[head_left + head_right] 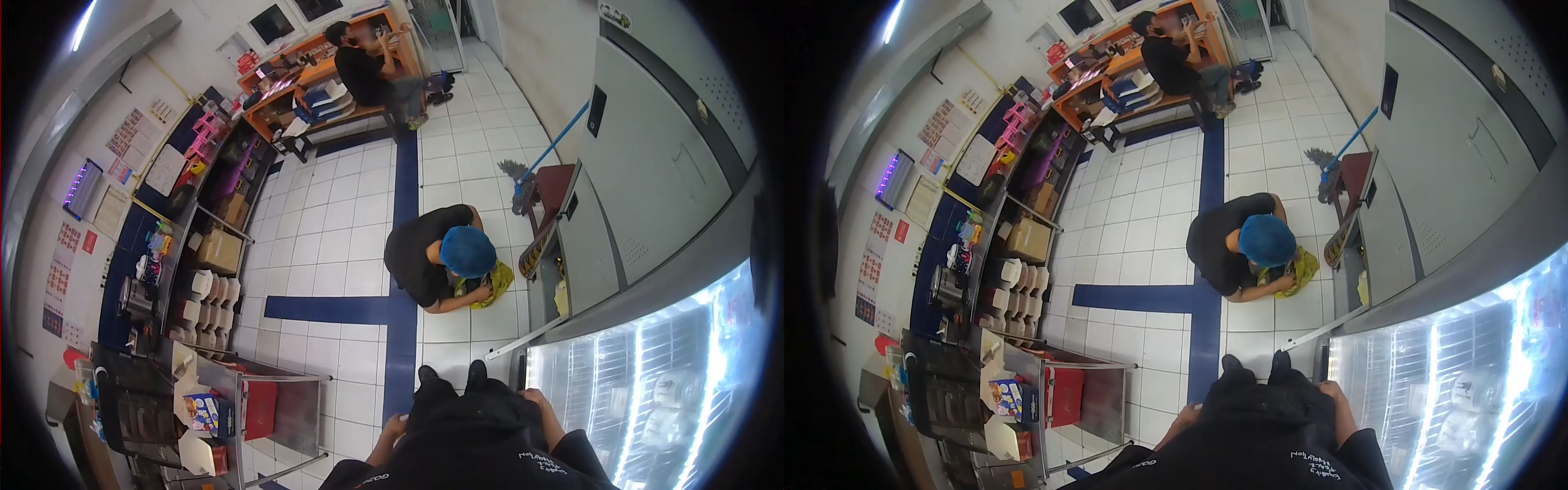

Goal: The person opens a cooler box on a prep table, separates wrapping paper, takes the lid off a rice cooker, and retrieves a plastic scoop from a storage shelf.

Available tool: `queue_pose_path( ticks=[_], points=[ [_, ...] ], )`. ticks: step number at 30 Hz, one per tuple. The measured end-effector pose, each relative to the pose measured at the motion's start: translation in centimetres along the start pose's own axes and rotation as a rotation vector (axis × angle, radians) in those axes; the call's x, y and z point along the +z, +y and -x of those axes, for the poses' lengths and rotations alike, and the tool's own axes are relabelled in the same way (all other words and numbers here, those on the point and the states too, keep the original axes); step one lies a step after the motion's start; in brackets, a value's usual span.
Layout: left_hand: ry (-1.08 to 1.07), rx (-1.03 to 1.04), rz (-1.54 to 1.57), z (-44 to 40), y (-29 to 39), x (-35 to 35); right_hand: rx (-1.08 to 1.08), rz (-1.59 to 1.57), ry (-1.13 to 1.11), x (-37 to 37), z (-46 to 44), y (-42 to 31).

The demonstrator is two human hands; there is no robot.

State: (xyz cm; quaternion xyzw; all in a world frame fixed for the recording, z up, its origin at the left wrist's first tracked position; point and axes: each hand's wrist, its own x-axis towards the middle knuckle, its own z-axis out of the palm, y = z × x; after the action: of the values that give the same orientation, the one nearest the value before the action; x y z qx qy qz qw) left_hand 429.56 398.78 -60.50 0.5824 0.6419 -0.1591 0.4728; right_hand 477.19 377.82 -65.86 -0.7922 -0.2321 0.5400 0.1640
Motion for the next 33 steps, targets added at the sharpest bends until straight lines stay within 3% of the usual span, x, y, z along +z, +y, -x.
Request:
queue_pose_path(
  ticks=[1,3,8,10,13,16,20,23,25,26,29,30,32,33],
  points=[
    [0.018,0.007,-0.021,0.5,0.6,-0.1,-0.007,0.003,0.006,-0.5,-0.1,-0.5],
    [0.035,0.012,-0.041,0.8,0.9,-0.2,-0.308,0.329,-0.062,-0.1,-0.3,0.9],
    [0.020,0.054,-0.076,0.3,0.4,-0.1,-0.201,0.200,-0.060,0.2,-1.1,1.4],
    [0.027,0.054,-0.068,1.0,0.7,-0.3,-0.395,0.508,-0.087,-0.3,-0.5,0.8],
    [0.051,0.048,-0.059,1.0,1.3,-0.3,-0.290,0.308,-0.102,0.6,-2.2,3.0],
    [0.053,0.021,-0.059,1.5,1.6,-0.5,-0.405,0.549,-0.137,0.0,-1.7,1.8],
    [0.063,0.079,-0.056,0.0,0.2,0.2,-0.374,0.466,-0.140,0.5,-2.6,3.1],
    [0.068,0.053,-0.037,0.1,0.1,0.3,-0.296,0.285,-0.126,0.9,-3.7,3.8],
    [0.048,0.035,-0.037,0.6,0.7,-0.1,-0.051,0.059,-0.090,1.3,-3.6,3.7],
    [0.028,0.015,-0.041,0.6,1.0,-0.2,-0.049,0.061,-0.090,1.1,-4.1,4.1],
    [0.030,0.042,-0.015,-0.9,-0.1,0.3,-0.373,0.530,-0.146,1.2,-4.1,4.9],
    [0.137,0.270,-0.010,-1.8,-1.5,1.0,-0.435,0.594,-0.135,0.7,-4.4,4.5],
    [0.115,0.059,-0.104,-0.2,-0.1,0.3,-0.486,0.651,-0.131,0.7,-3.8,3.8],
    [0.066,0.075,0.013,1.3,0.1,0.0,-0.478,0.644,-0.135,0.5,-3.0,3.3]
  ],
)
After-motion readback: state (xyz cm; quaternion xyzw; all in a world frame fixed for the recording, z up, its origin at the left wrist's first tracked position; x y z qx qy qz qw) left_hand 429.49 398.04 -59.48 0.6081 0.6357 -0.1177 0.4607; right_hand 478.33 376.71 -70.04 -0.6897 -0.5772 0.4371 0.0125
